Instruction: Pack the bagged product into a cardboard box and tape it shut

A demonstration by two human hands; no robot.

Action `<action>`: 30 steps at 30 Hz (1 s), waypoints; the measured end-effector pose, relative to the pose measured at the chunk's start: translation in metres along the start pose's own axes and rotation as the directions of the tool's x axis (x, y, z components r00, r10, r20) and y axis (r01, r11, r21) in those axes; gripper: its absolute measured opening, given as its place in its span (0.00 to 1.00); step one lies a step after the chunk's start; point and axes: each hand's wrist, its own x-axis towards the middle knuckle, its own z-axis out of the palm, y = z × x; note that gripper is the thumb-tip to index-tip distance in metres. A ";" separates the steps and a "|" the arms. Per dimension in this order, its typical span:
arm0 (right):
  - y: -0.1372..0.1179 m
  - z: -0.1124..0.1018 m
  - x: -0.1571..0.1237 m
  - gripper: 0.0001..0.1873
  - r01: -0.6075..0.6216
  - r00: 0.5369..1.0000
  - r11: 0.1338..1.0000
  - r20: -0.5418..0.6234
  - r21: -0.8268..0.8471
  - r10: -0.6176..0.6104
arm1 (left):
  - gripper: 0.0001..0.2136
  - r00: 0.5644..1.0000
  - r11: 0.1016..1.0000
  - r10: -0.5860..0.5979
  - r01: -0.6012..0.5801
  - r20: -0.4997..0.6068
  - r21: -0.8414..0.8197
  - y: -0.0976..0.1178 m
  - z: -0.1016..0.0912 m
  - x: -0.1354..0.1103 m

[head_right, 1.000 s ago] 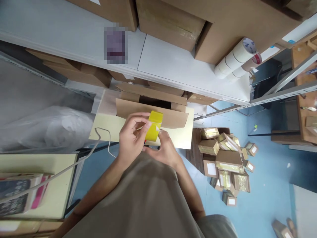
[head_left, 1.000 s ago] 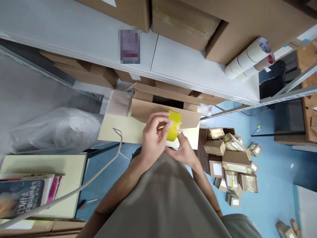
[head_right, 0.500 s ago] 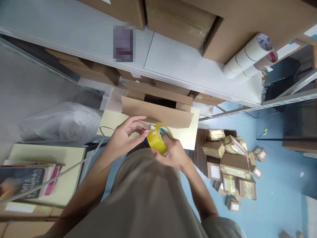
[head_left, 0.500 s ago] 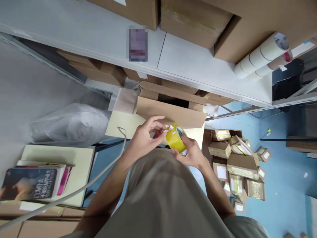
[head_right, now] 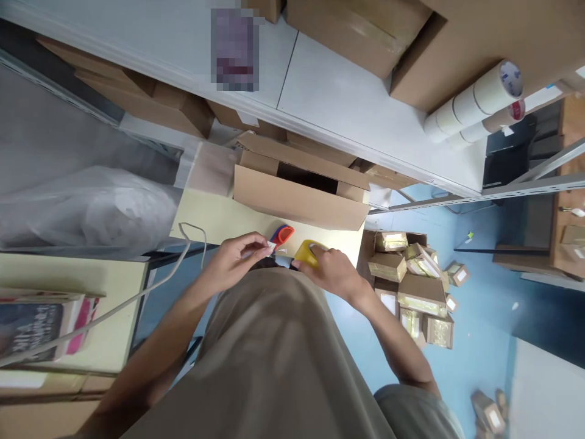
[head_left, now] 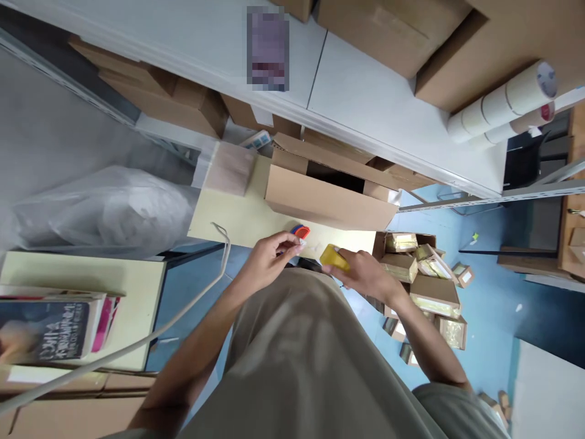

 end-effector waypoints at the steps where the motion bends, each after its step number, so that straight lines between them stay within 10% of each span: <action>1: 0.000 0.000 0.000 0.26 0.012 0.998 0.999 0.066 0.031 -0.014 | 0.19 1.000 1.000 -0.010 0.010 -0.019 -0.013 -0.006 -0.004 -0.002; 5: -0.002 0.008 0.005 0.29 0.077 0.964 0.993 0.246 0.094 -0.098 | 0.21 0.998 0.998 -0.048 0.046 -0.036 -0.044 -0.025 -0.029 -0.013; 10: -0.013 0.022 0.027 0.24 -0.195 0.932 0.980 0.319 0.042 0.172 | 0.19 0.986 0.997 -0.055 0.063 -0.158 0.046 -0.045 -0.079 -0.023; 16: -0.034 0.033 0.041 0.26 0.010 0.908 0.985 0.411 0.172 -0.082 | 0.22 0.949 0.992 -0.114 0.124 -0.294 0.016 -0.093 -0.149 -0.012; 24: -0.072 0.081 0.103 0.28 -0.227 0.947 0.956 0.188 -0.185 0.261 | 0.19 0.905 0.982 -0.152 0.185 -0.397 0.045 -0.132 -0.185 -0.031; 30: -0.082 0.108 0.151 0.27 -0.002 0.992 0.985 0.125 -0.171 0.024 | 0.16 0.805 0.969 -0.141 0.232 -0.576 0.087 -0.174 -0.210 -0.054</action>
